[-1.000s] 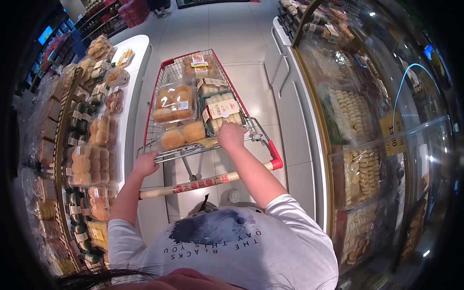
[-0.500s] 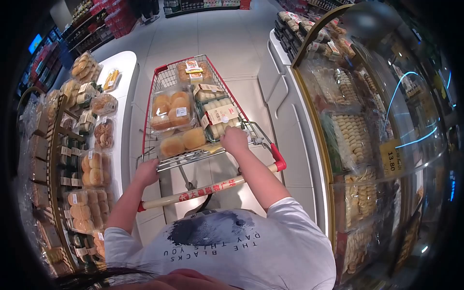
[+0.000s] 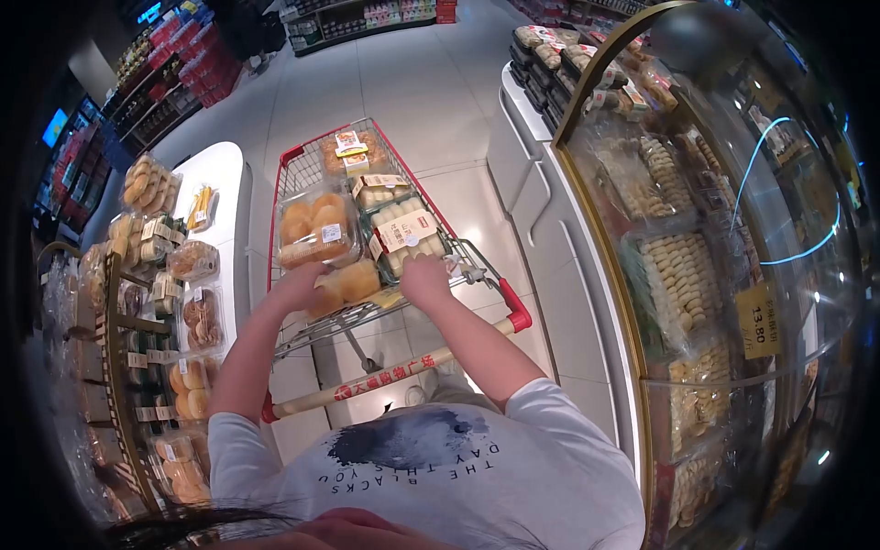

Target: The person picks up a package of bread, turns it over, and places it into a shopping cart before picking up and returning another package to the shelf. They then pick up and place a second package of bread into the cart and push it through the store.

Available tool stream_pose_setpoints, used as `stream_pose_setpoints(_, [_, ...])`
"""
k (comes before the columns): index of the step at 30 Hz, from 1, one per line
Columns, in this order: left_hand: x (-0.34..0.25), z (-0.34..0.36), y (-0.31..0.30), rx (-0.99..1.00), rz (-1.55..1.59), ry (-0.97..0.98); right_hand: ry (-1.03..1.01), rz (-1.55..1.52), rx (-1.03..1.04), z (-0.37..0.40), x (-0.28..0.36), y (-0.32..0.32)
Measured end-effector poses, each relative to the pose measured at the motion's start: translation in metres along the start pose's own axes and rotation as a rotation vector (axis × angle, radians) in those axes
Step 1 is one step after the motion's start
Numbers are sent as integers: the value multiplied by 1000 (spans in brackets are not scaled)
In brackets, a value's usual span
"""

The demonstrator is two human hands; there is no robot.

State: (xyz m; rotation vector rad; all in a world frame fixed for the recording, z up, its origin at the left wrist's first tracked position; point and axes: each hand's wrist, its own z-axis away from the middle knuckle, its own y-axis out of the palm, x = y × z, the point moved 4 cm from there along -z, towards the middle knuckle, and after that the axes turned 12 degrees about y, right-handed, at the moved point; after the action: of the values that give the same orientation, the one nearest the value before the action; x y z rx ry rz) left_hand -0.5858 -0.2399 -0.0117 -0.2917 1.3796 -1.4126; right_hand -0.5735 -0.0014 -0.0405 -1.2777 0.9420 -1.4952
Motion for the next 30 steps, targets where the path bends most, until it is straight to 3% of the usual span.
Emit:
stream_pose_setpoints(2, [-59, -81, 50, -242, 280, -69, -70, 48, 71, 2, -69, -27])
stream_pose_setpoints(4, [-113, -148, 85, -374, 305, -297, -167, 77, 79, 7, -138, -47])
stream_pose_setpoints(7, [-175, -209, 133, -446, 733, -683, -370, 40, 45, 10, -232, -70])
stream_pose_setpoints(10, [-228, -252, 206, -613, 1034, -836, -534, -15, -7, 19, -318, -92])
stream_pose_setpoints(11, [-251, -262, 222, -575, 1065, -865, -579, -35, 7, 22, -346, -100])
stream_pose_setpoints(14, [-345, -283, 248, -743, 1261, -903, -730, -23, 55, 32, -426, -132])
stream_pose_setpoints(20, [-460, -311, 312, -1211, 1373, -1021, -1009, 0, 172, 41, -540, -166])
stream_pose_setpoints(23, [-501, -315, 319, -1394, 1315, -1011, -1110, -30, 217, 40, -571, -167])
stream_pose_setpoints(26, [-520, -322, 313, -1550, 1139, -1160, -1165, -31, 212, 35, -586, -166])
stream_pose_setpoints(28, [-542, -319, 295, -1574, 674, -1343, -1182, -25, 180, 36, -585, -171])
stream_pose_setpoints(30, [-567, -314, 272, -1480, 662, -1383, -1178, -4, 158, 39, -590, -177])
